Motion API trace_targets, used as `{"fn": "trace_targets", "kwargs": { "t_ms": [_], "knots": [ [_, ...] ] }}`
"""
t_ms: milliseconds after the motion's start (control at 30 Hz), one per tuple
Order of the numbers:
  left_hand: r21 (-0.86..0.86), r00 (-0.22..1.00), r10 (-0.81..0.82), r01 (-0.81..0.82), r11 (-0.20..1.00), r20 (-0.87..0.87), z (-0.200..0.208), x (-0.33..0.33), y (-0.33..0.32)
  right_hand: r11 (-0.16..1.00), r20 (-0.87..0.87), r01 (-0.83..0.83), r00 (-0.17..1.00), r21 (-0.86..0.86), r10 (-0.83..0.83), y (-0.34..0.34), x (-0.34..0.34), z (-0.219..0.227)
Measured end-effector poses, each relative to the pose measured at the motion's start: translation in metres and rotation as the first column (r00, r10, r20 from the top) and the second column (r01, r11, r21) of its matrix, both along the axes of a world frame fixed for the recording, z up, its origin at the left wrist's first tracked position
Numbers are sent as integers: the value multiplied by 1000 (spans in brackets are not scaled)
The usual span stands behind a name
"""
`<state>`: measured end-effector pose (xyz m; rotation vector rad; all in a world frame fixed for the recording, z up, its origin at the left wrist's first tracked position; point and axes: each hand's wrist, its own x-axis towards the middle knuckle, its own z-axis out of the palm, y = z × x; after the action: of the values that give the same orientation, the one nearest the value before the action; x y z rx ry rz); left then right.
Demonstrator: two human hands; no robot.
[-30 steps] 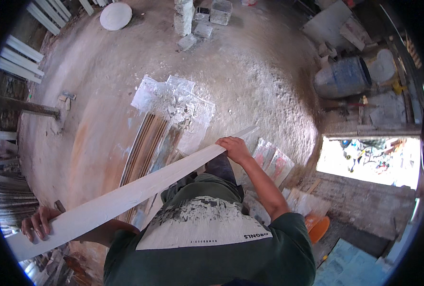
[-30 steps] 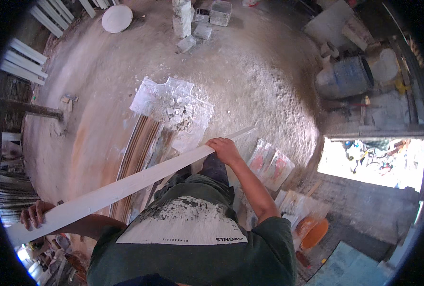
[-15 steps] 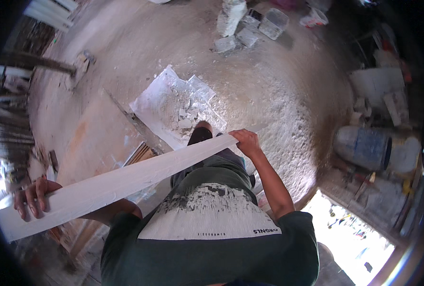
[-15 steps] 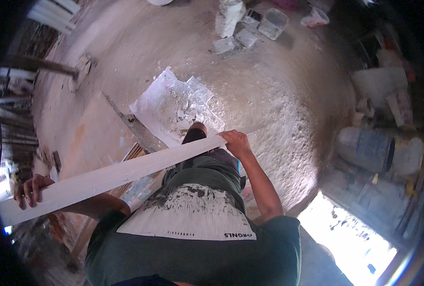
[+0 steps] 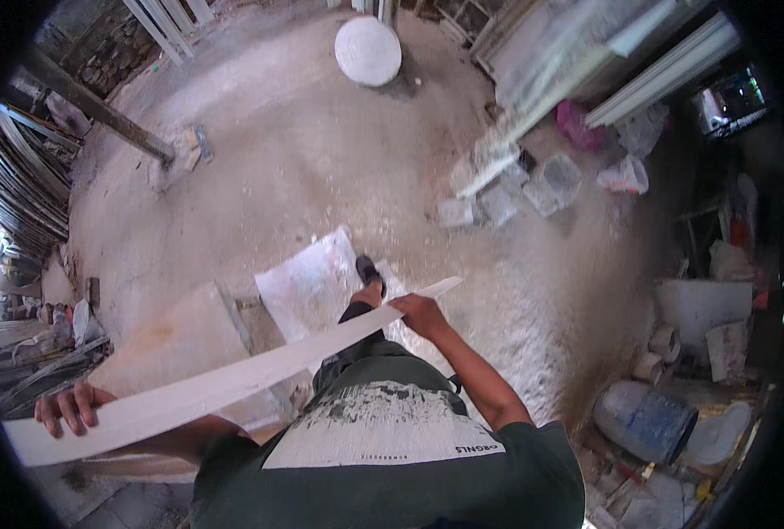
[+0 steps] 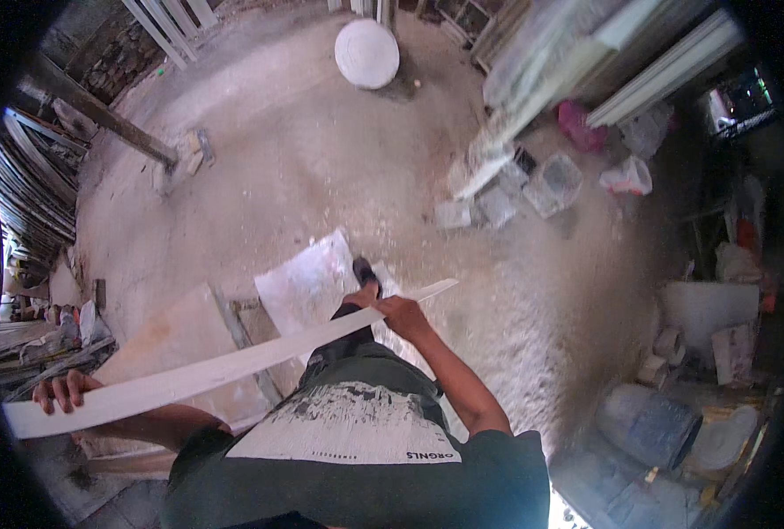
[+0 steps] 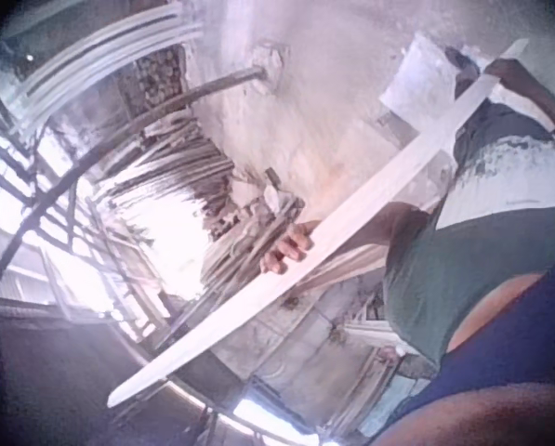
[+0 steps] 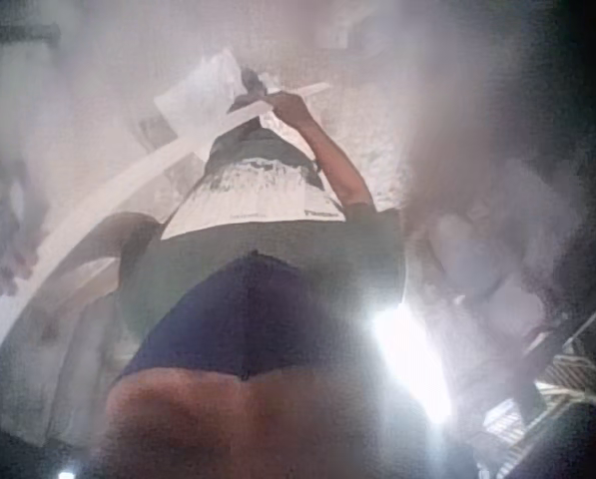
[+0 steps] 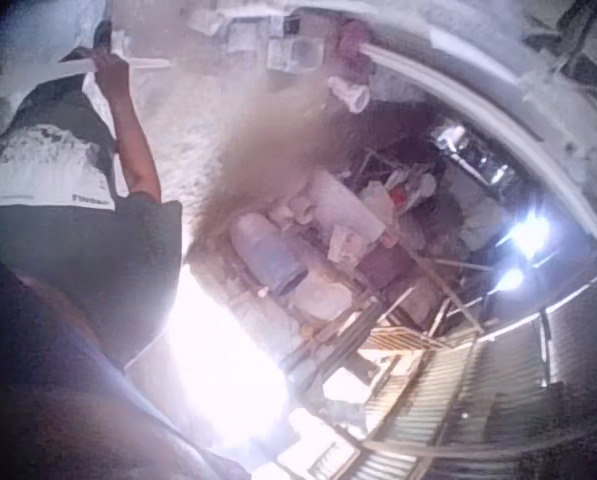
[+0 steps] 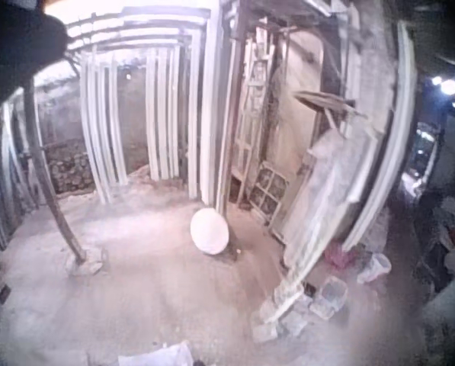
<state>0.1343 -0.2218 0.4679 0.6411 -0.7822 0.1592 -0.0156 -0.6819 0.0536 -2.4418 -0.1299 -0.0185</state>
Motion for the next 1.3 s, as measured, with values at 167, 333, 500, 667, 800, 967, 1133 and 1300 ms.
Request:
{"fn": "trace_targets", "kwargs": {
  "t_ms": [167,333,500,667,800,967,1133,1300],
  "knots": [
    [-3,976,190,-191,982,103,22,99,-53,994,73,-113,991,9,112,-33,153,21],
    [37,859,480,-493,869,177,49,192,-68,972,108,-200,971,-120,213,-54,309,47],
    [69,637,755,-769,635,155,45,295,-119,979,171,-169,967,-115,187,-79,445,51],
    [-13,402,915,-915,402,-22,31,412,-157,963,172,-261,948,-69,269,-100,593,34],
    [-10,274,946,-961,277,-172,35,498,-174,929,152,-354,917,-107,368,-100,711,18],
    [69,130,966,-986,148,-225,59,618,-177,876,125,-475,877,80,464,-76,857,32],
    [118,65,977,-989,90,-203,62,752,-192,818,56,-571,821,73,568,-71,1003,17],
    [135,138,966,-976,170,-219,44,887,-182,846,9,-522,851,113,524,-61,1135,1]
  ]
}}
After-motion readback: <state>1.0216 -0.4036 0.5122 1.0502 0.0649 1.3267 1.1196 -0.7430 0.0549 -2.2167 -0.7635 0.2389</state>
